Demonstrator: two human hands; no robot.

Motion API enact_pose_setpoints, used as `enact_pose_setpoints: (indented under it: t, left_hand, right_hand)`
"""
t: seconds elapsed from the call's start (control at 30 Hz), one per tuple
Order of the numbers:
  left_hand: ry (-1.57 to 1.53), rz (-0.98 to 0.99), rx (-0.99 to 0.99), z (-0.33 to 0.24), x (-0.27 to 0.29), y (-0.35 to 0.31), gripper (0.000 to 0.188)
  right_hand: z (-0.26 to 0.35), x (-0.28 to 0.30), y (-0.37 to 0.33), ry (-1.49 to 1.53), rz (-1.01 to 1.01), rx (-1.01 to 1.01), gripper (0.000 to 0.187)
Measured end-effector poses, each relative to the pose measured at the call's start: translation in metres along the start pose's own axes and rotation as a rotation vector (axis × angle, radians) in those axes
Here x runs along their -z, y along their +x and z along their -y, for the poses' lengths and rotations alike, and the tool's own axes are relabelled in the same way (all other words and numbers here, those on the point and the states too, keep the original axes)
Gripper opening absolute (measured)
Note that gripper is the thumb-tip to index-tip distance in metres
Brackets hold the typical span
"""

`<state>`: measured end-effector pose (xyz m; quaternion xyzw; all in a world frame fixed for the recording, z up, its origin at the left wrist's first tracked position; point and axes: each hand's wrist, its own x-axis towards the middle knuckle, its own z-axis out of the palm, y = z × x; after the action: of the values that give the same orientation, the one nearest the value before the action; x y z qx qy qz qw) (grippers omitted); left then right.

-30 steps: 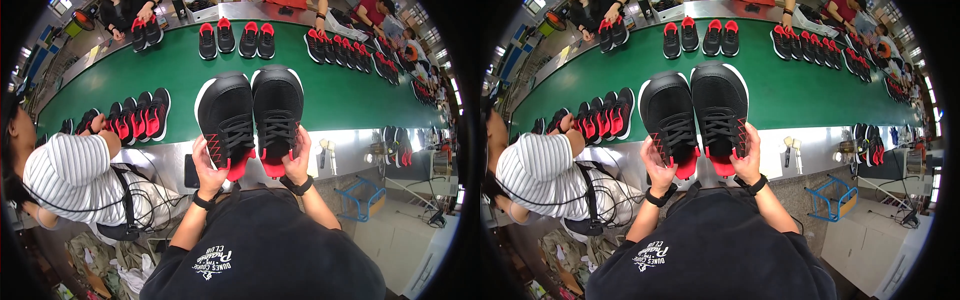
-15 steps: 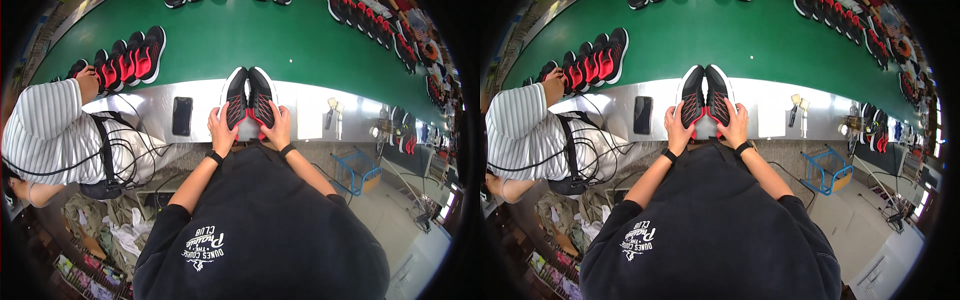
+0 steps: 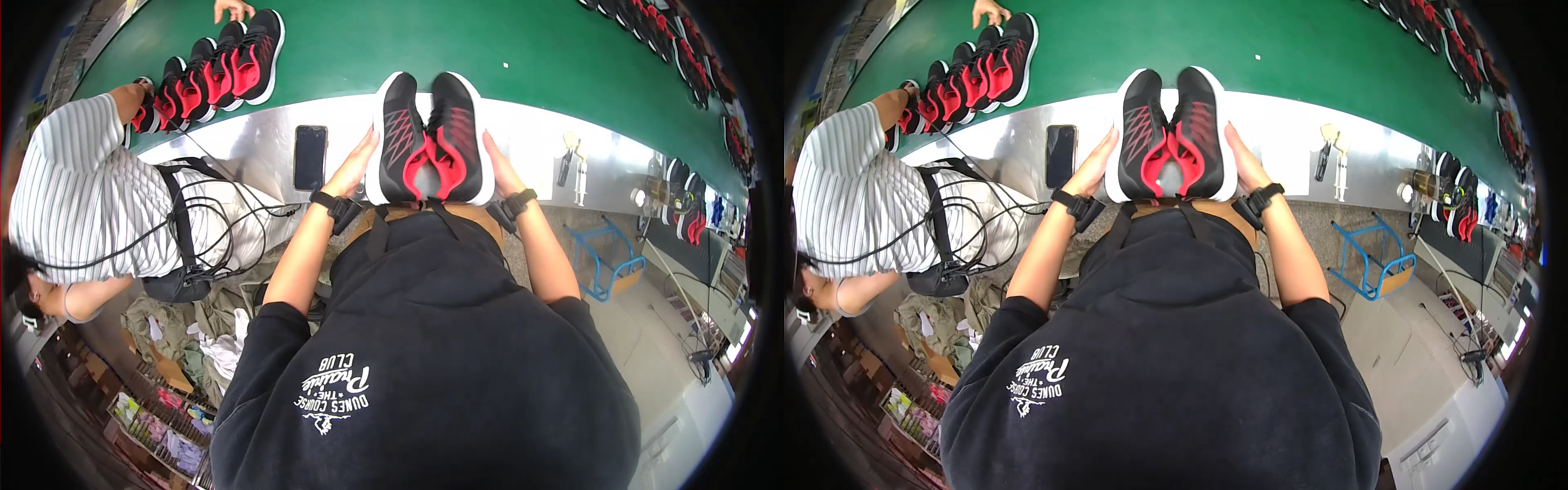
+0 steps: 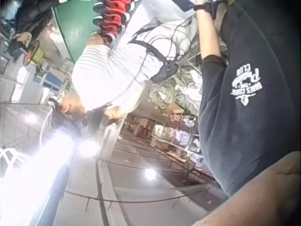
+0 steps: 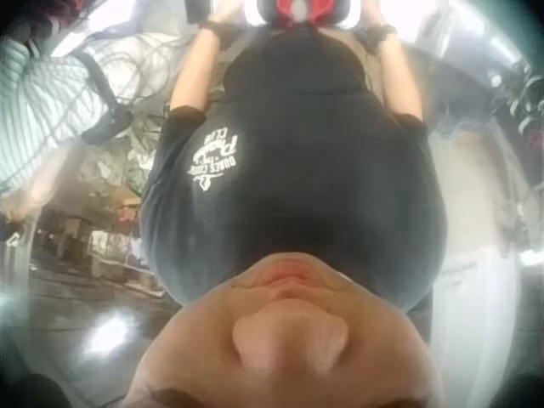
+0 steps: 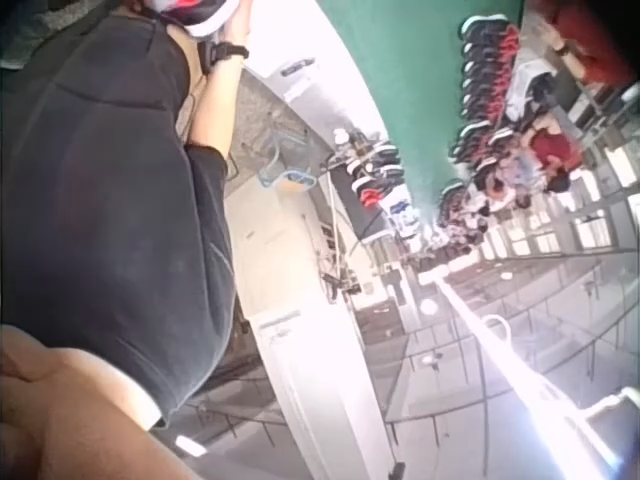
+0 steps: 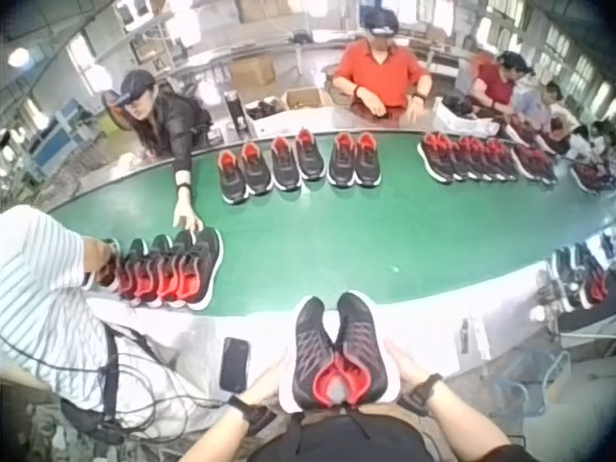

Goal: Inspecting, cleaning, and organizing sneakers on a production conveyor line.

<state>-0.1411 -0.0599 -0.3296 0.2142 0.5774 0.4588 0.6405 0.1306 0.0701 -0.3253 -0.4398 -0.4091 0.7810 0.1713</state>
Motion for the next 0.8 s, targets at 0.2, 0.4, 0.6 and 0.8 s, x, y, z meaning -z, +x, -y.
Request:
enact_pose_setpoints:
  t: [0.2,0.4,0.6,0.8]
  left_hand:
    - [-1.111,0.202,0.2,-0.063,-0.038,-0.023,0.047]
    - [-1.204,0.169,0.068,-0.098,-0.061,-0.035,0.041]
    - [-1.119,0.168,0.049,-0.104,-0.062,-0.049,0.044]
    - [-0.343,-0.126,-0.123,-0.028,-0.032,-0.014,0.053]
  right_hand:
    - [0.057,-0.049,-0.018,0.983,0.155,-0.101,0.045]
    - [0.085,-0.094,-0.018,1.068,0.304,-0.043,0.041]
    - [0.082,-0.097,-0.023,0.929,0.219,-0.034,0.051]
    - [0.029,-0.043,-0.02,0.243,-0.132,0.118,0.049]
